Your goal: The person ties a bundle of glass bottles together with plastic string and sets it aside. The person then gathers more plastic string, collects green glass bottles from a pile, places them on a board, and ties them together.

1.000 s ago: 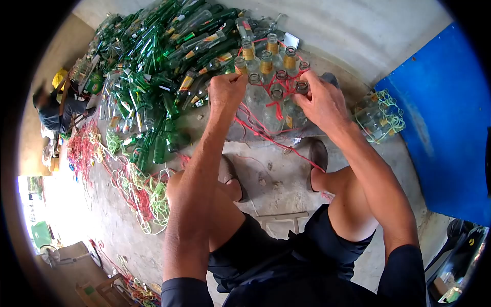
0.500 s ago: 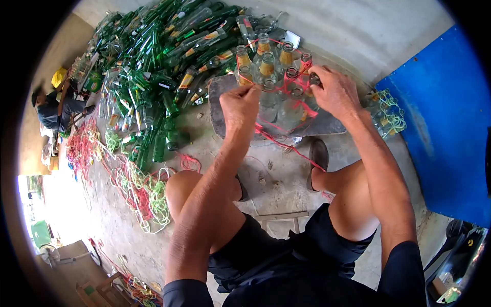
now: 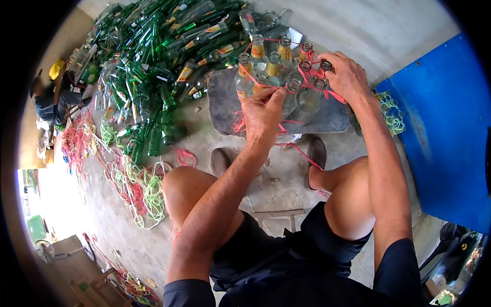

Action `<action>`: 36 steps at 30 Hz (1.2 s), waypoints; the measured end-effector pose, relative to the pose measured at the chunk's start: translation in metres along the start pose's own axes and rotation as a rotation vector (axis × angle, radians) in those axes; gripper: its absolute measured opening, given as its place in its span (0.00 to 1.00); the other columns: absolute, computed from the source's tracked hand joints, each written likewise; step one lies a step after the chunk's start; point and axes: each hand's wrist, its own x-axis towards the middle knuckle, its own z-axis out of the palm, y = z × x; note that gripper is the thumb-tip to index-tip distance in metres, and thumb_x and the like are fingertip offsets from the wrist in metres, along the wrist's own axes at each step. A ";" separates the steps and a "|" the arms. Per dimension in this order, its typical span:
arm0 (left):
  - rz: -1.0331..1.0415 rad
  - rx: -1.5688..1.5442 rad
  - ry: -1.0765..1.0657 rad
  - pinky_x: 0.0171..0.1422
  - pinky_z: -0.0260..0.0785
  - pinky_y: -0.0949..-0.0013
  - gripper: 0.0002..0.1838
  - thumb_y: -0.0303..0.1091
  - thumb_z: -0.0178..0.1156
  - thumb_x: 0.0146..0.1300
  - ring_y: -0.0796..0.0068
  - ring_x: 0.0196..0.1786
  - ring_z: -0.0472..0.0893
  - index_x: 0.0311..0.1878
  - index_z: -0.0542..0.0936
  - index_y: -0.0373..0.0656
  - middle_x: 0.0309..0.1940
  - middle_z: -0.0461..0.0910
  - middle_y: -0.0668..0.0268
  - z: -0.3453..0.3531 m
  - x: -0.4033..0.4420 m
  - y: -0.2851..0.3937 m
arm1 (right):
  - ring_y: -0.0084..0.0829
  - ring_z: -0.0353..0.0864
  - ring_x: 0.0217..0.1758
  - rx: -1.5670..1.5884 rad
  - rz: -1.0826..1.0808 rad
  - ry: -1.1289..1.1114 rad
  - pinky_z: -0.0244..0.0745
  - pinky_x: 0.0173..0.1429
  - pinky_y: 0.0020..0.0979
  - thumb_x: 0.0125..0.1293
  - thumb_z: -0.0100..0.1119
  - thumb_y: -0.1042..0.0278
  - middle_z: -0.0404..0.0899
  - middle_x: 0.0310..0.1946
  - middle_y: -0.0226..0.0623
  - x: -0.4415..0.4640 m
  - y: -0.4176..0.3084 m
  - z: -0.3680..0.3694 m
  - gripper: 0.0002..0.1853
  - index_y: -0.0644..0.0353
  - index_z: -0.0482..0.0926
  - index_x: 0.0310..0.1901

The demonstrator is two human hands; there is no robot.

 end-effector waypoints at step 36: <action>0.102 0.053 0.166 0.34 0.71 0.69 0.14 0.36 0.72 0.66 0.81 0.27 0.78 0.41 0.90 0.30 0.24 0.85 0.66 0.000 0.021 -0.046 | 0.42 0.89 0.50 0.222 -0.449 -0.668 0.81 0.58 0.42 0.55 0.45 0.88 0.90 0.44 0.47 0.046 -0.080 0.002 0.24 0.64 0.88 0.47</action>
